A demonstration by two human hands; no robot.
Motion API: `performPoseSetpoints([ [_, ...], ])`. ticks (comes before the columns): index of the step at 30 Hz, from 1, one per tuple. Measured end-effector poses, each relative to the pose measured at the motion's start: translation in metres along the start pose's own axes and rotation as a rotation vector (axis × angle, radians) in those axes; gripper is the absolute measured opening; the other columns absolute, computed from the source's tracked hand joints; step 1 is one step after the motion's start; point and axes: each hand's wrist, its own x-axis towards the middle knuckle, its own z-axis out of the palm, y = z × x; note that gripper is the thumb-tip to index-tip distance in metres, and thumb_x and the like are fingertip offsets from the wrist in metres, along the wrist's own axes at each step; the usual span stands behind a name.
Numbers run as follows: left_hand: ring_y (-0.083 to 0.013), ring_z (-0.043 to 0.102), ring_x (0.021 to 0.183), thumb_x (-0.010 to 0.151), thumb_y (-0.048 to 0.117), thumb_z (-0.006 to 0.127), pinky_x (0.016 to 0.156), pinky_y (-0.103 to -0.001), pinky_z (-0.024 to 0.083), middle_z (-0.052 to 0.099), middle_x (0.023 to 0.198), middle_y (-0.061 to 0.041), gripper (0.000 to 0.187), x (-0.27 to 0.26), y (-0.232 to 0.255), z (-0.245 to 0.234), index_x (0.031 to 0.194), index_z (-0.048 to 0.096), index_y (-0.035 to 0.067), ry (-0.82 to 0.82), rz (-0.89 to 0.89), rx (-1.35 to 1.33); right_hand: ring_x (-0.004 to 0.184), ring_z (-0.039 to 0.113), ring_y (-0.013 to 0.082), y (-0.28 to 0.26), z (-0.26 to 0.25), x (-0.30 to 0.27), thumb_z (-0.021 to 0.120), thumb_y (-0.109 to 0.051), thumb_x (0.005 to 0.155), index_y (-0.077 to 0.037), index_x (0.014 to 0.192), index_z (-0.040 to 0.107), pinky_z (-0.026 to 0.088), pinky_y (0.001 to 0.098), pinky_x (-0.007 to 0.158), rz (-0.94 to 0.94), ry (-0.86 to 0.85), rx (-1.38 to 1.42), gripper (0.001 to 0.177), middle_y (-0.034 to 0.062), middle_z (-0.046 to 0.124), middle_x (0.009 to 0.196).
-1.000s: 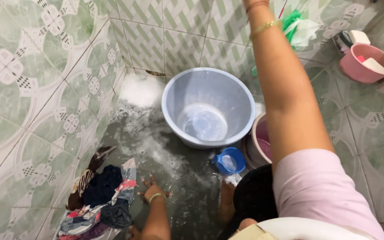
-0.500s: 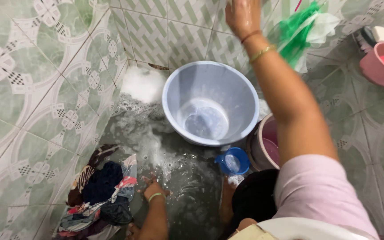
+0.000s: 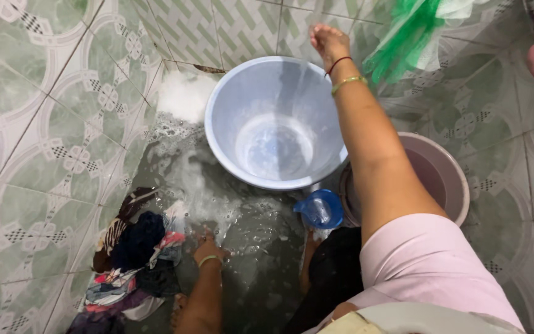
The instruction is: The person washes clothes by hand in a tiled room. They scrub a patterned cloth on the floor, rinse it in a bucket of soapy water, and use a wooden stick to beat the fabric. The person then empties the soapy water and refills the bucket with clean water.
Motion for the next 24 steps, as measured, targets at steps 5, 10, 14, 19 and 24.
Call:
performPoseSetpoints([
  [5,-0.034,0.048,0.145,0.058,0.046,0.098,0.118,-0.044,0.043,0.026,0.168,-0.014,0.142,0.005,-0.006,0.006,0.167,0.009,0.027,-0.026,-0.006,-0.082,0.068,0.066,0.0158,0.012,0.005,-0.007,0.065,0.002,0.091,0.003,0.098,0.071,0.06,0.0271,0.07,0.05,0.047,-0.075,0.01,0.0078,0.072,0.082],
  [10,-0.036,0.052,0.139,0.063,0.045,0.096,0.113,-0.042,0.047,0.018,0.171,-0.014,0.14,-0.002,-0.003,-0.002,0.166,0.002,0.03,-0.043,-0.032,-0.039,0.066,0.065,0.0139,0.011,0.006,-0.02,0.064,-0.001,0.093,0.003,0.102,0.073,0.059,0.026,0.069,0.08,0.047,-0.124,0.013,0.006,0.072,0.081],
  [14,-0.0365,0.054,0.138,0.065,0.047,0.094,0.113,-0.043,0.048,0.015,0.172,-0.012,0.138,-0.001,-0.001,-0.004,0.167,0.002,0.03,-0.053,-0.036,-0.025,0.07,0.066,0.0117,0.007,0.005,-0.028,0.068,-0.008,0.096,0.001,0.107,0.075,0.06,0.0252,0.071,0.064,0.028,-0.169,0.015,0.0039,0.072,0.082],
  [19,-0.0351,0.049,0.141,0.063,0.059,0.094,0.122,-0.052,0.029,0.0,0.173,-0.014,0.145,-0.005,0.004,-0.012,0.164,-0.004,0.027,-0.047,-0.042,0.108,0.073,0.067,0.0096,0.0,0.012,-0.03,0.067,-0.014,0.097,-0.005,0.108,0.076,0.061,0.0255,0.07,0.069,0.035,-0.201,0.016,0.0015,0.071,0.083],
  [24,-0.0369,0.049,0.143,0.058,0.061,0.093,0.122,-0.052,0.032,-0.001,0.175,-0.01,0.15,-0.011,0.008,-0.019,0.166,-0.006,0.03,-0.085,-0.066,0.059,0.073,0.066,0.006,-0.001,0.011,-0.033,0.068,-0.018,0.097,-0.013,0.107,0.077,0.058,0.0244,0.068,0.053,0.076,-0.325,0.014,-0.0043,0.071,0.084],
])
